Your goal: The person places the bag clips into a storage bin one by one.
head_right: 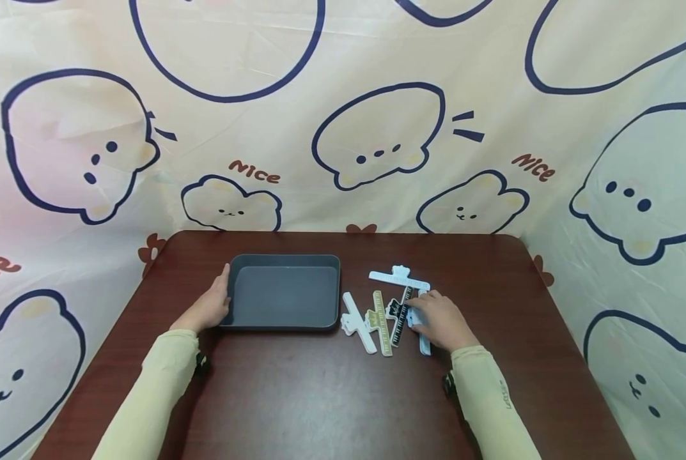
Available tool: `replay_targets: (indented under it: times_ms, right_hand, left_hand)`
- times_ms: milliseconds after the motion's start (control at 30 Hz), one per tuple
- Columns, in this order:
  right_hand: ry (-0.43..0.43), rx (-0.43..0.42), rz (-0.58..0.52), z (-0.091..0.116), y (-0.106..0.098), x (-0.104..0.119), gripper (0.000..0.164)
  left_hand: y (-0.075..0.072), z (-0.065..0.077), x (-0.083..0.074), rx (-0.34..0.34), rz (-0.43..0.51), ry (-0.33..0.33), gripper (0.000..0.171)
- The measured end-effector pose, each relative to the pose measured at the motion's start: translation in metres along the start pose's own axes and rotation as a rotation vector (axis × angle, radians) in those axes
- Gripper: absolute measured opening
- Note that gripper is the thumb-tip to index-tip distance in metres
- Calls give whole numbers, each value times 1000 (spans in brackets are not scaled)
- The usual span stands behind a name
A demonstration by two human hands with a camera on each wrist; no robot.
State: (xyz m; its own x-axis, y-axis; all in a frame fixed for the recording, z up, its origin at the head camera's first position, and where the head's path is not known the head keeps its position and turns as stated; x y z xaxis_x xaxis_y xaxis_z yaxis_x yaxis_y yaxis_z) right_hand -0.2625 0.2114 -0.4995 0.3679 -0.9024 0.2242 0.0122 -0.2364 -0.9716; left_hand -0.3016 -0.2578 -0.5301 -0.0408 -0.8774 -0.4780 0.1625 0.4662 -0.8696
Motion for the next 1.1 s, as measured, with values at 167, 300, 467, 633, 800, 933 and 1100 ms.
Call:
replay_targets:
  times_ms: [167, 300, 467, 633, 800, 933, 1100]
  right_hand:
    - [-33, -65, -9, 0, -16, -1, 51]
    - [-25, -141, -24, 1, -35, -6, 52]
    - [21, -252, -75, 5, -64, -13, 46]
    - [95, -318, -123, 8, -84, -26, 39]
    - [149, -307, -169, 11, -83, -36, 39]
    - [161, -291, -175, 12, -76, -42, 39]
    - [175, -282, -163, 13, -72, -46, 42]
  left_hand:
    - [0, 0, 1, 0, -5, 3, 77]
    - [-1, 1, 1, 5, -5, 6, 77]
    - [-2, 5, 0, 23, -3, 0, 78]
    - [-3, 9, -2, 26, 5, -5, 80]
    - [-3, 11, -3, 8, 0, 0, 79]
    - [-4, 12, -3, 2, -2, -4, 78]
    - [-4, 13, -3, 3, -8, -3, 77]
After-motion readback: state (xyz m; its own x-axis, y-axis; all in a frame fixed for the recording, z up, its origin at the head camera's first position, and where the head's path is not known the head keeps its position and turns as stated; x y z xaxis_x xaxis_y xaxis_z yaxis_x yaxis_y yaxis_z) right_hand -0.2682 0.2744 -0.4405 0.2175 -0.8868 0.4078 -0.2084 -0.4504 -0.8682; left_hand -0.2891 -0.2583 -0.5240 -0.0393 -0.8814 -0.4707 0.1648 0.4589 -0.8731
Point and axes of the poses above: each hand's wrist, its own z-axis away from the middle knuckle, its own y-axis out of the palm, x = y × z, the point moved 8 cm from there along -z, towards the middle knuckle, and after that the axes turned 4 degrees about -x, right-handed, at the moved point
